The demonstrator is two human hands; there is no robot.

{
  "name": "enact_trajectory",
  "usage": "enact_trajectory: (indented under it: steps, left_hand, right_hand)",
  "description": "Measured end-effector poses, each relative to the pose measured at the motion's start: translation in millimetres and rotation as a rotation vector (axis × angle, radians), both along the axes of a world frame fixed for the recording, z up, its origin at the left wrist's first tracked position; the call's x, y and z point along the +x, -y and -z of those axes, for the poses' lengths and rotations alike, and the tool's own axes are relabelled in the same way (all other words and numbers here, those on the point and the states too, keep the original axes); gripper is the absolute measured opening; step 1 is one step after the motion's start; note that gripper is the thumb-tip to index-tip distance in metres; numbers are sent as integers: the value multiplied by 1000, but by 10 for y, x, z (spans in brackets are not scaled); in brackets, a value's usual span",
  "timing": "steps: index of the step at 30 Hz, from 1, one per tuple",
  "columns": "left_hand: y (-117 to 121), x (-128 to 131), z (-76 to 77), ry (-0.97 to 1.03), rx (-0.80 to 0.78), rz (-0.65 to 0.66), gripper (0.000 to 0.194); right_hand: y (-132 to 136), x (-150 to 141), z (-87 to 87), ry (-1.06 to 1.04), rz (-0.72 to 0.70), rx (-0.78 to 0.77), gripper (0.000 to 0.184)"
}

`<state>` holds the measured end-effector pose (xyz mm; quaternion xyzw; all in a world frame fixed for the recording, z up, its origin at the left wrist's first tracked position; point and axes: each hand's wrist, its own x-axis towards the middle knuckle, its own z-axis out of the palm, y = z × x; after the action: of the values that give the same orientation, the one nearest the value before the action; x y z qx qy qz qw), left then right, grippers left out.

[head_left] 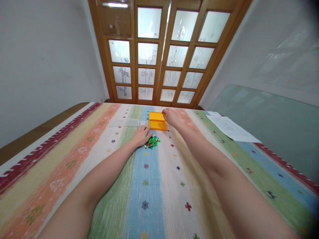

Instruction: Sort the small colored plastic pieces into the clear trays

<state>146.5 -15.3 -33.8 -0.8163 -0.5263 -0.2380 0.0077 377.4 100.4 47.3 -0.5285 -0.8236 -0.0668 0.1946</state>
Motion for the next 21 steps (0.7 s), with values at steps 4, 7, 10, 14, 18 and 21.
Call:
enact_trajectory:
  steps: [4, 7, 10, 14, 18, 21]
  left_hand:
    - [-76, -44, -7, 71, 35, -64, 39]
    - [-166, -191, -32, 127, 84, -171, 33]
    - [-257, -421, -43, 128, 105, -265, 36]
    - [-343, -667, -13, 96, 124, -301, 44]
    - [-371, -701, 33, 55, 105, -241, 50]
    - [-368, -665, 53, 36, 83, -204, 55]
  right_hand:
    - [203, -44, 183, 62, -165, -44, 27]
    - [313, -206, 281, 79, -215, -68, 26]
    - [357, -444, 341, 66, -262, -65, 27]
    - [368, -747, 393, 92, -335, -44, 32]
    - [395, -951, 420, 164, -345, -48, 40]
    - [442, -1025, 427, 211, -308, -52, 35]
